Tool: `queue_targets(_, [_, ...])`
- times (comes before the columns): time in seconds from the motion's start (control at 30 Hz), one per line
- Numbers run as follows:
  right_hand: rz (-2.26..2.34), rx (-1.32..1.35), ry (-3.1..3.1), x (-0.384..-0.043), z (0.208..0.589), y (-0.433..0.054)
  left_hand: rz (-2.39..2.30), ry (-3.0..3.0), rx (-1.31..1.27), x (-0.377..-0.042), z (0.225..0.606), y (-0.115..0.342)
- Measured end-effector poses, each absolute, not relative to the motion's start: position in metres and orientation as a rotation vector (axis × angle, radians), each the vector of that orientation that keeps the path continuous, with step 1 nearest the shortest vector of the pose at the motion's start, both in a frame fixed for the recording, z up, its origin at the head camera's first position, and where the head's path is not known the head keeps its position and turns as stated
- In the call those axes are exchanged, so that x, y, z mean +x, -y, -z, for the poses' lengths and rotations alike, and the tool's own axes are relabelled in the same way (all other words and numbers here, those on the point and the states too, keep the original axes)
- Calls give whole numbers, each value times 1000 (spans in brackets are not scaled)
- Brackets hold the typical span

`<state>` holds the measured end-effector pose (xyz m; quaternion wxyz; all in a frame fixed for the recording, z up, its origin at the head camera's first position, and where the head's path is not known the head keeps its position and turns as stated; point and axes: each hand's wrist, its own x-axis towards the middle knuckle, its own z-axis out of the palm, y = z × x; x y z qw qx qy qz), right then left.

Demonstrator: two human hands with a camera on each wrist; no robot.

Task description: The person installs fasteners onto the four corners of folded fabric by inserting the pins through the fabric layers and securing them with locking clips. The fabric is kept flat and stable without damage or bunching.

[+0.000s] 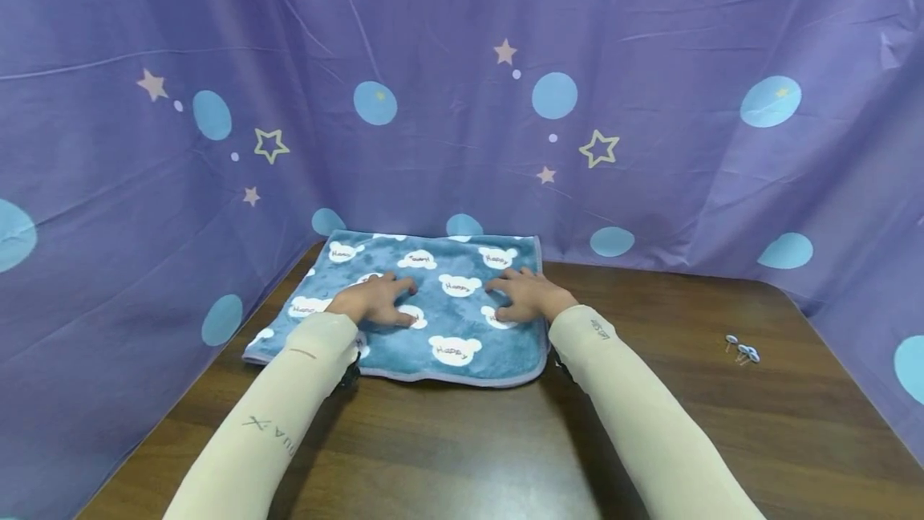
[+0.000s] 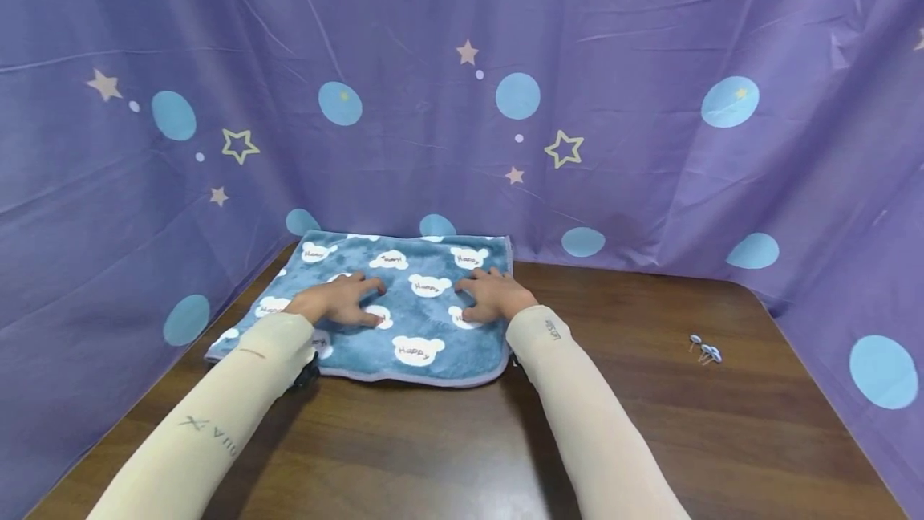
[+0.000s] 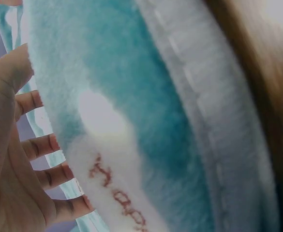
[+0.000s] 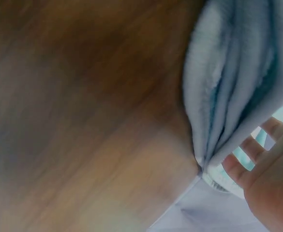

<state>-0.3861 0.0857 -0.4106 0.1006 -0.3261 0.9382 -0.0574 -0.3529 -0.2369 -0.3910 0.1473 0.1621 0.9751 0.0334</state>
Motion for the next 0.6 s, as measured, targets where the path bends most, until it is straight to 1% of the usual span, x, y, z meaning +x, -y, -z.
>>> queue_targets(0.23, [176,-957,-2764,-385,409,-100,-59,-2797,508,-354,391,220])
queue_targets(0.6, [168,-947,-2764,-380,409,-136,-40,-2796,551,-352,395,186])
